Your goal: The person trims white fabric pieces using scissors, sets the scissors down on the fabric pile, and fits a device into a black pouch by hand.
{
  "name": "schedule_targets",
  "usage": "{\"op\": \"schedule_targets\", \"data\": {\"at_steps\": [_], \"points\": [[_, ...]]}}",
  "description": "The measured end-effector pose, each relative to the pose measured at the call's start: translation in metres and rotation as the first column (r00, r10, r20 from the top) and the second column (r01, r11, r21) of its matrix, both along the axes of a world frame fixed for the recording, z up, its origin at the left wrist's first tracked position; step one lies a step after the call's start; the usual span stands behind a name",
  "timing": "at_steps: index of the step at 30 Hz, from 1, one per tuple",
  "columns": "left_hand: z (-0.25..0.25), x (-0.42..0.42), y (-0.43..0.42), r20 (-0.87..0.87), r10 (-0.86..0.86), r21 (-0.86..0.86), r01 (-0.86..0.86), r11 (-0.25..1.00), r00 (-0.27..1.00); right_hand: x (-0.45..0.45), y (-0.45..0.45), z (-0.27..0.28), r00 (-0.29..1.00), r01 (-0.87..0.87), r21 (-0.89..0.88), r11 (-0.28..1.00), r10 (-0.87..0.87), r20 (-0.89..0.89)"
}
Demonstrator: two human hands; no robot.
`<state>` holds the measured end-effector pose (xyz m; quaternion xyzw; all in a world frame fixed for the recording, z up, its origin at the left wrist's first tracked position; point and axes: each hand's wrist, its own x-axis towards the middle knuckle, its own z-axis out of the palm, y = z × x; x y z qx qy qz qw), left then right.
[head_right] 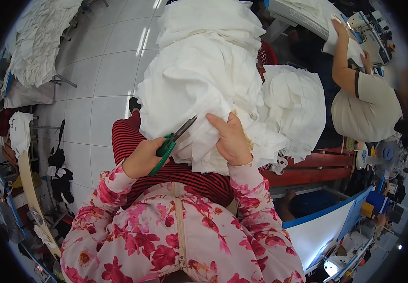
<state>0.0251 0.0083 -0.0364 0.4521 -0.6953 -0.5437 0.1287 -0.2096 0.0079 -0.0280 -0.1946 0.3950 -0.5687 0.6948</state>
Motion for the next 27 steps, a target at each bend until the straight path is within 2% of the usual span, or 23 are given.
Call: {"op": "schedule_targets", "data": {"at_steps": [8, 14, 19, 27], "points": [[0.001, -0.01, -0.001, -0.03, 0.032, -0.106, -0.035, 0.994, 0.999, 0.005, -0.001, 0.004, 0.997, 0.063, -0.014, 0.998, -0.064, -0.034], [-0.006, -0.012, 0.005, 0.05, 0.09, -0.206, -0.078, 0.975, 0.995, 0.008, -0.002, 0.001, 0.992, 0.121, -0.005, 0.993, -0.121, -0.037], [-0.004, -0.011, 0.009, 0.05, 0.123, -0.214, -0.11, 0.971, 0.991, 0.009, -0.001, 0.0, 0.988, 0.154, 0.007, 0.988, -0.154, -0.006], [-0.005, -0.015, 0.01, 0.014, 0.148, -0.213, -0.142, 0.967, 0.989, 0.009, -0.001, -0.002, 0.994, 0.099, -0.003, 0.995, -0.099, -0.05]]}}
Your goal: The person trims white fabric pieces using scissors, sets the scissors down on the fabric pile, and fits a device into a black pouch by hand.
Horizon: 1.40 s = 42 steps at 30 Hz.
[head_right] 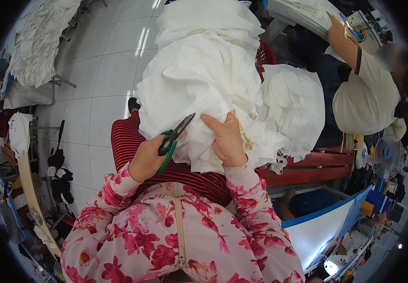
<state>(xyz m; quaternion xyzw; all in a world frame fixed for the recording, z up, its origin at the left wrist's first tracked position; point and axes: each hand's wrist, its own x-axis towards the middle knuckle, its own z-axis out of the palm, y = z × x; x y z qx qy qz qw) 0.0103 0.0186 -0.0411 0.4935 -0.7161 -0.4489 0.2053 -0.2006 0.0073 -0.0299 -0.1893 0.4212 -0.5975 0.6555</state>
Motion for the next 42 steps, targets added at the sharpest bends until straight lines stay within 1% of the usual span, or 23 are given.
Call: {"op": "schedule_targets", "data": {"at_steps": [2, 5, 8, 11, 14, 20, 23, 29, 31, 32, 34, 38, 40, 41, 42], "points": [[-0.001, -0.001, -0.001, -0.004, -0.012, -0.009, 0.012, 1.0, 1.0, 0.0, 0.001, 0.0, 0.999, -0.025, -0.001, 1.0, 0.025, -0.023], [0.001, 0.001, -0.005, -0.01, -0.047, 0.031, 0.048, 0.998, 0.999, -0.001, 0.002, 0.001, 0.997, -0.064, -0.005, 0.998, 0.064, -0.052], [0.006, 0.004, -0.012, -0.072, -0.124, 0.086, 0.13, 0.988, 0.99, -0.003, 0.003, 0.005, 0.993, -0.097, -0.006, 0.995, 0.096, -0.061], [-0.002, 0.01, -0.017, -0.132, -0.185, 0.166, 0.205, 0.964, 0.974, -0.004, 0.003, 0.006, 0.991, -0.119, -0.02, 0.993, 0.117, -0.072], [0.006, 0.009, -0.021, -0.213, -0.115, 0.436, 0.2, 0.878, 0.97, -0.005, 0.003, 0.007, 0.989, -0.121, -0.019, 0.992, 0.119, -0.087], [0.003, 0.005, -0.021, -0.205, -0.164, 0.373, 0.232, 0.898, 0.965, -0.003, 0.004, 0.006, 0.986, -0.128, -0.035, 0.991, 0.123, -0.114], [0.008, 0.003, -0.02, -0.255, -0.07, 0.512, 0.196, 0.836, 0.964, -0.003, 0.004, 0.007, 0.984, -0.128, -0.038, 0.991, 0.122, -0.126], [0.008, 0.003, -0.02, -0.236, -0.137, 0.417, 0.228, 0.88, 0.962, -0.002, 0.006, 0.006, 0.973, -0.167, -0.038, 0.985, 0.159, -0.165], [0.012, 0.003, -0.02, -0.261, -0.092, 0.487, 0.213, 0.847, 0.961, -0.002, 0.006, 0.005, 0.973, -0.179, -0.041, 0.983, 0.171, -0.158], [0.014, 0.003, -0.02, -0.271, -0.069, 0.521, 0.206, 0.828, 0.96, -0.002, 0.006, 0.005, 0.975, -0.177, -0.036, 0.984, 0.17, -0.144], [0.012, 0.005, -0.02, -0.258, -0.093, 0.488, 0.213, 0.846, 0.962, -0.001, 0.006, 0.006, 0.979, -0.173, -0.025, 0.985, 0.169, -0.115], [0.002, 0.009, -0.021, -0.2, -0.133, 0.426, 0.208, 0.88, 0.971, 0.001, 0.001, 0.016, 0.993, -0.096, -0.001, 0.995, 0.095, 0.075], [0.005, 0.007, -0.022, -0.196, -0.129, 0.442, 0.205, 0.873, 0.972, -0.004, -0.003, 0.016, 0.979, -0.043, 0.023, 0.999, 0.038, 0.199], [0.006, 0.007, -0.022, -0.194, -0.125, 0.451, 0.202, 0.87, 0.973, -0.004, -0.002, 0.014, 0.985, -0.022, 0.02, 1.0, 0.018, 0.172], [0.005, 0.006, -0.022, -0.183, -0.158, 0.385, 0.219, 0.897, 0.97, -0.005, -0.002, 0.01, 0.989, -0.002, 0.015, 1.0, -0.001, 0.145]]}}
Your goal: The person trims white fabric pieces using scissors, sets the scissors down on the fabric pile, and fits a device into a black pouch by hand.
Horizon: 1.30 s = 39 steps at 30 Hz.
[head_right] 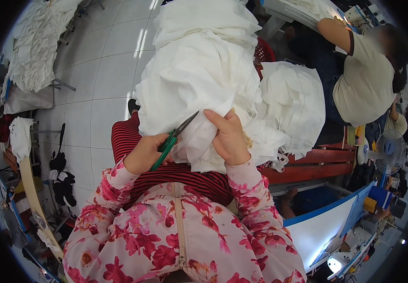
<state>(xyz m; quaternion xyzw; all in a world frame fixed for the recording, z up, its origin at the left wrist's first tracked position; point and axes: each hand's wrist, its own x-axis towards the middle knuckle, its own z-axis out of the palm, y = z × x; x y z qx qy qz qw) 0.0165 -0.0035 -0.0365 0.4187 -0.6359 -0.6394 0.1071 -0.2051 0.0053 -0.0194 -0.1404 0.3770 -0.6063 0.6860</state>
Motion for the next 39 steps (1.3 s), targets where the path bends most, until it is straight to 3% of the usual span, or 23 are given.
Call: {"op": "schedule_targets", "data": {"at_steps": [2, 8, 11, 23, 26, 32, 39], "points": [[-0.005, 0.0, 0.0, 0.004, -0.037, -0.149, 0.037, 0.988, 0.999, 0.0, 0.0, -0.002, 0.999, 0.017, -0.009, 1.0, -0.017, -0.033], [0.0, -0.002, -0.001, 0.014, -0.029, -0.054, 0.029, 0.998, 0.999, 0.0, 0.001, -0.002, 0.998, 0.01, -0.018, 1.0, -0.011, -0.066], [0.004, -0.002, -0.001, -0.006, 0.003, 0.077, -0.003, 0.997, 1.0, 0.0, 0.002, -0.002, 0.997, 0.009, -0.023, 1.0, -0.011, -0.072], [-0.002, -0.001, 0.001, 0.01, 0.027, 0.109, -0.028, 0.994, 1.0, 0.0, 0.003, 0.0, 0.997, 0.017, -0.027, 0.999, -0.019, -0.069], [-0.004, -0.002, 0.003, 0.031, 0.014, -0.204, -0.007, 0.979, 0.999, 0.0, 0.003, 0.001, 0.999, 0.054, -0.015, 0.998, -0.054, -0.003], [0.012, -0.01, 0.007, 0.164, 0.138, -0.361, -0.071, 0.93, 0.977, 0.005, 0.005, 0.003, 0.995, 0.096, -0.036, 0.995, -0.096, -0.003], [0.018, -0.01, 0.009, 0.093, 0.11, -0.348, -0.071, 0.935, 0.99, 0.017, 0.01, 0.002, 0.992, 0.122, -0.062, 0.991, -0.12, 0.047]]}}
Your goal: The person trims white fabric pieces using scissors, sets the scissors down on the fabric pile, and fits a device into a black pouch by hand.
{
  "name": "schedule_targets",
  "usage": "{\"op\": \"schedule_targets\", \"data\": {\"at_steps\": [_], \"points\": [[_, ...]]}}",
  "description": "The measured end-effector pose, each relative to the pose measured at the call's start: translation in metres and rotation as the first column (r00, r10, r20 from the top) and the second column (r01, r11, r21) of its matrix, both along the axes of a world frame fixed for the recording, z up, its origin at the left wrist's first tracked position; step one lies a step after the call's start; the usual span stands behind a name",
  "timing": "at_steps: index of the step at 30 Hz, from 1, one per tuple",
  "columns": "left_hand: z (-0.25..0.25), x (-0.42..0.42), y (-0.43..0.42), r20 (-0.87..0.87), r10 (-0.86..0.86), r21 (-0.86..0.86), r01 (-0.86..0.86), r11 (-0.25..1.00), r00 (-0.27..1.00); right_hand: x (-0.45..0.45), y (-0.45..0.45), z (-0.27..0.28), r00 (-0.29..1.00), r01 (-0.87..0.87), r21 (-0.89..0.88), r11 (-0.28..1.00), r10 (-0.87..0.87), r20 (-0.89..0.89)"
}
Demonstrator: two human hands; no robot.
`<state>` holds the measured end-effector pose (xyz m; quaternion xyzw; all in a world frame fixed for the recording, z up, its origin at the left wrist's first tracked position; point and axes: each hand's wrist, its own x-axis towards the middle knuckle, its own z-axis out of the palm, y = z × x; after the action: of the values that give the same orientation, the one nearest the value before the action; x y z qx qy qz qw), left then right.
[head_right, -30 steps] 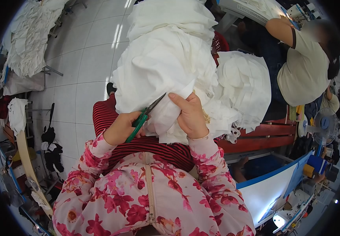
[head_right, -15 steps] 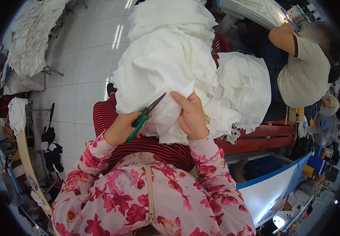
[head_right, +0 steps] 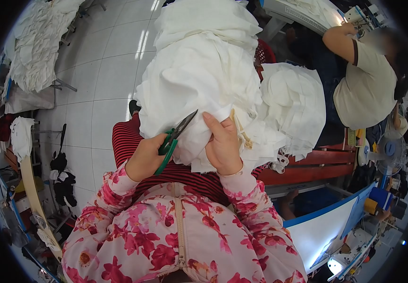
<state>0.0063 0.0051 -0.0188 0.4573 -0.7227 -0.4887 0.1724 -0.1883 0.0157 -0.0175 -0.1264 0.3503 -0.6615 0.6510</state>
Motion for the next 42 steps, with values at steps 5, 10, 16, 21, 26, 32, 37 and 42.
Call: {"op": "schedule_targets", "data": {"at_steps": [5, 10, 16, 21, 26, 32, 37, 42], "points": [[-0.003, 0.006, -0.001, -0.11, -0.034, 0.307, 0.066, 0.949, 0.993, 0.006, 0.002, 0.001, 0.999, 0.019, -0.01, 1.0, -0.019, 0.027], [-0.004, 0.006, -0.001, -0.187, 0.014, 0.487, 0.081, 0.87, 0.982, 0.01, 0.005, 0.001, 0.998, 0.037, -0.027, 0.999, -0.036, 0.053], [-0.007, 0.004, 0.002, -0.234, 0.043, 0.507, 0.084, 0.858, 0.971, 0.014, 0.006, 0.002, 0.996, 0.052, -0.017, 0.998, -0.051, 0.068], [-0.008, 0.002, 0.003, -0.256, 0.055, 0.516, 0.088, 0.852, 0.965, 0.015, 0.006, -0.001, 0.996, 0.064, -0.02, 0.998, -0.063, 0.068], [-0.01, -0.001, 0.005, -0.269, 0.085, 0.554, 0.082, 0.828, 0.959, 0.015, 0.007, -0.001, 0.995, 0.07, -0.028, 0.997, -0.068, 0.07], [-0.003, -0.002, 0.007, -0.299, 0.129, 0.62, 0.089, 0.779, 0.946, 0.016, 0.008, 0.0, 0.997, 0.063, -0.041, 0.997, -0.061, 0.049], [0.003, 0.003, 0.005, -0.335, 0.14, 0.691, 0.143, 0.708, 0.932, 0.014, 0.009, -0.003, 0.999, 0.051, -0.056, 0.997, -0.051, 0.0], [0.003, 0.004, 0.006, -0.345, 0.156, 0.72, 0.155, 0.676, 0.926, 0.013, 0.01, -0.004, 0.999, 0.043, -0.053, 0.998, -0.044, -0.013]]}}
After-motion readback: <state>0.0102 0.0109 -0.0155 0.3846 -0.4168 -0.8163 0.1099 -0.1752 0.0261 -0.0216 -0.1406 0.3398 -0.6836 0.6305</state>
